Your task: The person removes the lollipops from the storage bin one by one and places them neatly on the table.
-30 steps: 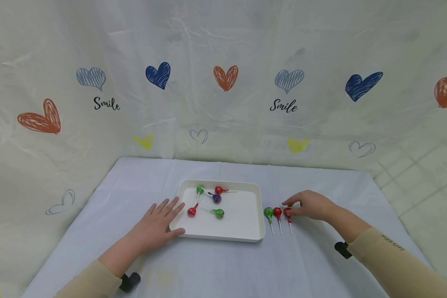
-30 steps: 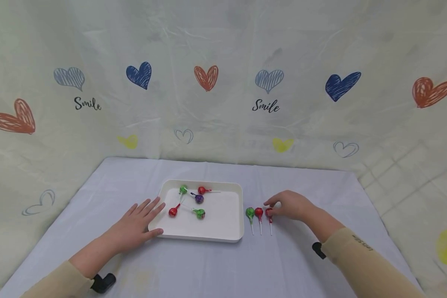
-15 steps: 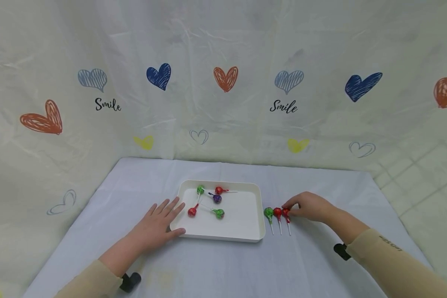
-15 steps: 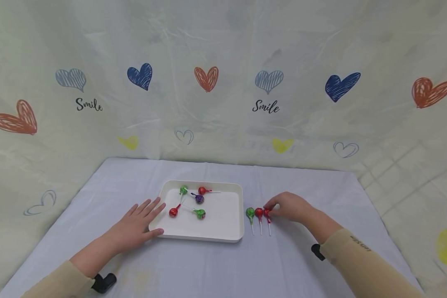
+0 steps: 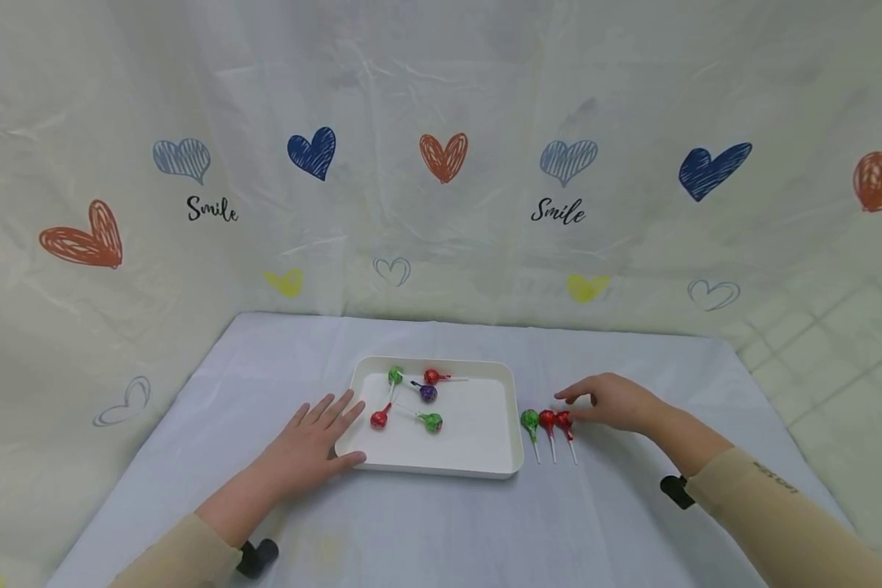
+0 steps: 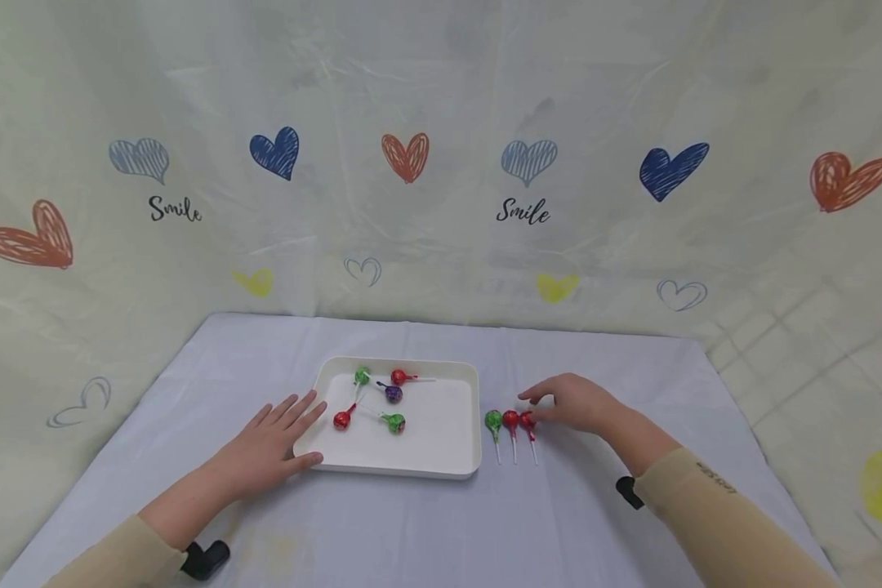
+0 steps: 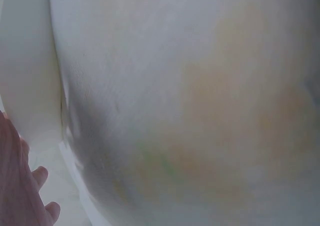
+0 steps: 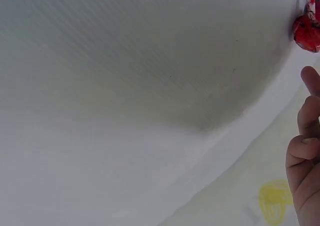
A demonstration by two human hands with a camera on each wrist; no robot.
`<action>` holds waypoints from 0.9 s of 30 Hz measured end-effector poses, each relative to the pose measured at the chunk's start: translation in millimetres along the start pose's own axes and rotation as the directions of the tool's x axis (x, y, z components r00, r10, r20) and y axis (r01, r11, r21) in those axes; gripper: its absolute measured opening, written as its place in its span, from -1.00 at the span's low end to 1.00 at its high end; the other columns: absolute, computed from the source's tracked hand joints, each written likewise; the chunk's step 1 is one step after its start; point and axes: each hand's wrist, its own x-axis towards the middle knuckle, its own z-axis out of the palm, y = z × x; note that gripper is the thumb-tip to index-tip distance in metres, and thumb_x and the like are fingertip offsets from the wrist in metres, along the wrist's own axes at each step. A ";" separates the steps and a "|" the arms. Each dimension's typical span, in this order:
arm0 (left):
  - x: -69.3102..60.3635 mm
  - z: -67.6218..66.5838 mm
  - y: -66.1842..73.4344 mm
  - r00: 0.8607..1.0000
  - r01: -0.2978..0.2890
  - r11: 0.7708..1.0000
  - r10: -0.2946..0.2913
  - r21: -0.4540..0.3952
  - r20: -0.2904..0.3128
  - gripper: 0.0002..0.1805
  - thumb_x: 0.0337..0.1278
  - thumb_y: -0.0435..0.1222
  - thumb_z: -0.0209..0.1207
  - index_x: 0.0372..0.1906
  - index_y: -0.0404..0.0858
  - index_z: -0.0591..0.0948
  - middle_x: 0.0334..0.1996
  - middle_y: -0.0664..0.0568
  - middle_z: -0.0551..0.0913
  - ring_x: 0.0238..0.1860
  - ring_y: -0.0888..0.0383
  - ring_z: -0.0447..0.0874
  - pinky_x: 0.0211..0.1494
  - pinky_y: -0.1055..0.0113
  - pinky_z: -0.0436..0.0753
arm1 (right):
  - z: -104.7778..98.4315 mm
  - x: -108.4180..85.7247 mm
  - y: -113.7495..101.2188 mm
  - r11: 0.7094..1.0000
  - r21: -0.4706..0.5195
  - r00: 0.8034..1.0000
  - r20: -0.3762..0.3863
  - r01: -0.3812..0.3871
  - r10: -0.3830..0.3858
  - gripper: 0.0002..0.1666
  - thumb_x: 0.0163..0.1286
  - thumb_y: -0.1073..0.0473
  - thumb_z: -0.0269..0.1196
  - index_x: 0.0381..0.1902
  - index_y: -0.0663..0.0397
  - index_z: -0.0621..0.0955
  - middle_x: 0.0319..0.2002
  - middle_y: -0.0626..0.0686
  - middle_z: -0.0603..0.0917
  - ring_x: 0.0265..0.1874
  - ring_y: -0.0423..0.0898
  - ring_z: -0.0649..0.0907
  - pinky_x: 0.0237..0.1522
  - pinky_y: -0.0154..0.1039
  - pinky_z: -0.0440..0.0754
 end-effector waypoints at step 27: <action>-0.6 1.4 -2.1 1.000 -0.012 1.000 0.012 0.010 -0.010 -0.04 0.19 0.38 0.02 0.59 0.04 0.09 0.59 0.03 -0.01 0.56 -0.14 -0.08 0.51 -0.23 -0.06 | -20.0 30.0 -62.6 0.994 0.044 0.995 0.025 0.099 -0.100 -0.60 0.26 -0.06 0.42 0.06 -0.21 0.73 -0.03 -0.12 0.73 -0.32 -0.18 0.57 -0.33 -0.27 0.60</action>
